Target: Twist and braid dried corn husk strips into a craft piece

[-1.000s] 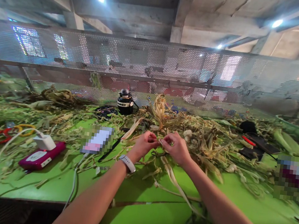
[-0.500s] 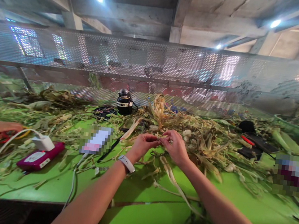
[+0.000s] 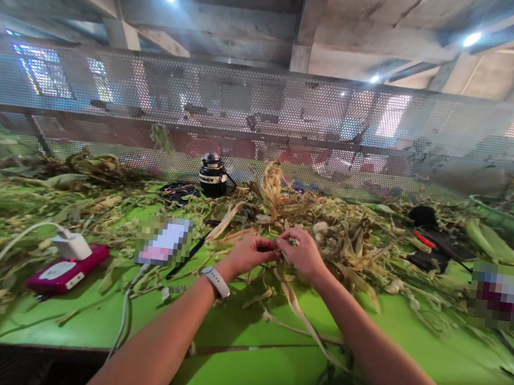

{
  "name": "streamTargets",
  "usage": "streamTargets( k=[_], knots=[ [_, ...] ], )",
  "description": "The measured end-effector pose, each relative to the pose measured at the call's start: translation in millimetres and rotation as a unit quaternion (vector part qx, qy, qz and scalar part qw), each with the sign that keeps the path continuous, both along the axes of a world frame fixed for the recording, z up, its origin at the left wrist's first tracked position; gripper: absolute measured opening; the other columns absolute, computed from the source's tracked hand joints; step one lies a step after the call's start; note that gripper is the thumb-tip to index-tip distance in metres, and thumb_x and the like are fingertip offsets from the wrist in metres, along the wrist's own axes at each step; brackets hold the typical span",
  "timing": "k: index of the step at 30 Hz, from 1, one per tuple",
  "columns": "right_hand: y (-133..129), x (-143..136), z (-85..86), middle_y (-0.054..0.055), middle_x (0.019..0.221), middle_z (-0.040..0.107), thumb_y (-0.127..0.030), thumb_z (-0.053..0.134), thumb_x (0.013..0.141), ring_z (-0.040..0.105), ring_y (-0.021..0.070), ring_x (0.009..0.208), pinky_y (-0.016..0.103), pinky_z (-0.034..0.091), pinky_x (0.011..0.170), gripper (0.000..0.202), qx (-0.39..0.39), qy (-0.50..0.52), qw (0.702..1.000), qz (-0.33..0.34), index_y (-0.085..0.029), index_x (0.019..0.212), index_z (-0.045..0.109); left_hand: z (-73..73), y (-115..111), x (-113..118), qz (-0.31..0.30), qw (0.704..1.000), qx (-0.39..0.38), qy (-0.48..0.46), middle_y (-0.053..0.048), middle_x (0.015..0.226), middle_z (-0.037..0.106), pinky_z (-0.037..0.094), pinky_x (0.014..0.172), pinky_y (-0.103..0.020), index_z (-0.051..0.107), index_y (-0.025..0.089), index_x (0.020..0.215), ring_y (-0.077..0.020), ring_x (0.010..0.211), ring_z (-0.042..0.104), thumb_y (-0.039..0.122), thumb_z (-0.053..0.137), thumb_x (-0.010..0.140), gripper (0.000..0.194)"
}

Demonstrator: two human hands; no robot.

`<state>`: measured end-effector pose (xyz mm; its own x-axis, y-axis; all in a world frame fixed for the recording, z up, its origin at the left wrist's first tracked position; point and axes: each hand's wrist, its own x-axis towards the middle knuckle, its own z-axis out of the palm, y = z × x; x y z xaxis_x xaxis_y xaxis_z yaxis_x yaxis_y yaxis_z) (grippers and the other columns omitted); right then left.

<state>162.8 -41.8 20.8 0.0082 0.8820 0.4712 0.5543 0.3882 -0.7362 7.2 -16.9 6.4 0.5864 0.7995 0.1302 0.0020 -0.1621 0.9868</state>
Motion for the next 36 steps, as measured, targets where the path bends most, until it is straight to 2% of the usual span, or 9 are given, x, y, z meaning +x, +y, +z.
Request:
streamTargets(
  k=[2,4,8,12,16,20,27,32,36],
  knots=[
    [0,1,1.5,-0.003,0.056,0.051,-0.028,0.061,0.068,0.046,0.0121,0.058,0.026,0.035,0.059,0.015,-0.077,0.112,0.990,0.027,-0.018,0.058,0.057,3.0,-2,0,-0.015,1.000,0.001,0.005,-0.004,0.076,0.069,0.041,0.071,-0.027,0.073,0.014,0.080,-0.0160,0.071,0.057,0.039,0.074,0.061,0.032],
    [-2,0,3.3,-0.004,0.053,0.049,-0.034,0.063,0.066,0.041,0.0093,0.050,0.023,0.031,0.050,0.019,-0.153,0.211,0.964,0.056,-0.017,0.060,0.057,6.3,-5,-1,-0.027,1.000,0.001,0.008,-0.003,0.074,0.068,0.040,0.070,-0.026,0.072,0.015,0.078,-0.0152,0.071,0.055,0.039,0.072,0.063,0.028],
    [-7,-4,6.6,-0.005,0.053,0.049,-0.042,0.072,0.055,0.038,0.0065,0.047,0.021,0.028,0.046,0.031,-0.215,0.289,0.927,0.104,-0.016,0.061,0.056,9.6,-12,0,-0.070,0.997,-0.025,0.009,-0.001,0.069,0.064,0.039,0.071,-0.025,0.071,0.016,0.073,-0.0130,0.069,0.052,0.040,0.071,0.065,0.026],
    [-5,-6,4.7,-0.006,0.053,0.049,-0.050,0.072,0.055,0.038,0.0066,0.047,0.021,0.028,0.044,0.038,-0.185,0.293,0.931,0.111,-0.016,0.065,0.056,10.7,-18,3,-0.100,0.994,-0.030,0.013,-0.001,0.067,0.061,0.037,0.068,-0.024,0.070,0.014,0.071,-0.0123,0.068,0.049,0.041,0.073,0.063,0.029],
    [3,-3,0.2,-0.005,0.054,0.048,-0.053,0.067,0.059,0.039,0.0077,0.051,0.022,0.032,0.049,0.039,-0.107,0.253,0.959,0.071,-0.016,0.063,0.055,15.4,-27,5,-0.127,0.990,-0.006,0.052,0.001,0.064,0.055,0.033,0.061,-0.023,0.067,0.013,0.068,-0.0099,0.064,0.042,0.037,0.070,0.067,0.024],
    [9,2,-0.8,-0.003,0.057,0.050,-0.053,0.062,0.062,0.041,0.0094,0.055,0.023,0.035,0.053,0.037,-0.056,0.224,0.973,0.026,-0.017,0.064,0.056,19.3,-32,5,-0.136,0.988,-0.054,0.044,0.004,0.054,0.045,0.025,0.050,-0.023,0.063,0.014,0.064,-0.0072,0.052,0.033,0.034,0.066,0.070,0.021],
    [8,1,-0.8,-0.002,0.058,0.051,-0.051,0.057,0.067,0.043,0.0112,0.055,0.024,0.037,0.053,0.034,-0.026,0.176,0.984,0.006,-0.018,0.065,0.055,12.9,-34,10,-0.146,0.978,-0.138,-0.052,0.001,0.057,0.053,0.038,0.053,-0.024,0.059,0.015,0.065,-0.0098,0.052,0.047,0.035,0.062,0.072,0.022],
    [8,-1,-5.7,0.000,0.060,0.053,-0.048,0.055,0.070,0.046,0.0121,0.057,0.025,0.039,0.055,0.031,-0.014,0.163,0.987,0.000,-0.018,0.065,0.054,9.6,-35,11,-0.137,0.986,-0.088,0.044,0.003,0.045,0.049,0.030,0.044,-0.022,0.060,0.013,0.056,-0.0062,0.041,0.041,0.047,0.069,0.067,0.036],
    [13,3,-5.9,-0.002,0.057,0.049,-0.052,0.057,0.068,0.042,0.0112,0.054,0.025,0.035,0.054,0.035,-0.027,0.154,0.988,-0.008,-0.018,0.060,0.052,9.6,-31,7,-0.138,0.987,-0.074,0.045,0.003,0.046,0.050,0.028,0.043,-0.021,0.065,0.012,0.061,-0.0055,0.041,0.041,0.046,0.069,0.067,0.035]
  ],
)
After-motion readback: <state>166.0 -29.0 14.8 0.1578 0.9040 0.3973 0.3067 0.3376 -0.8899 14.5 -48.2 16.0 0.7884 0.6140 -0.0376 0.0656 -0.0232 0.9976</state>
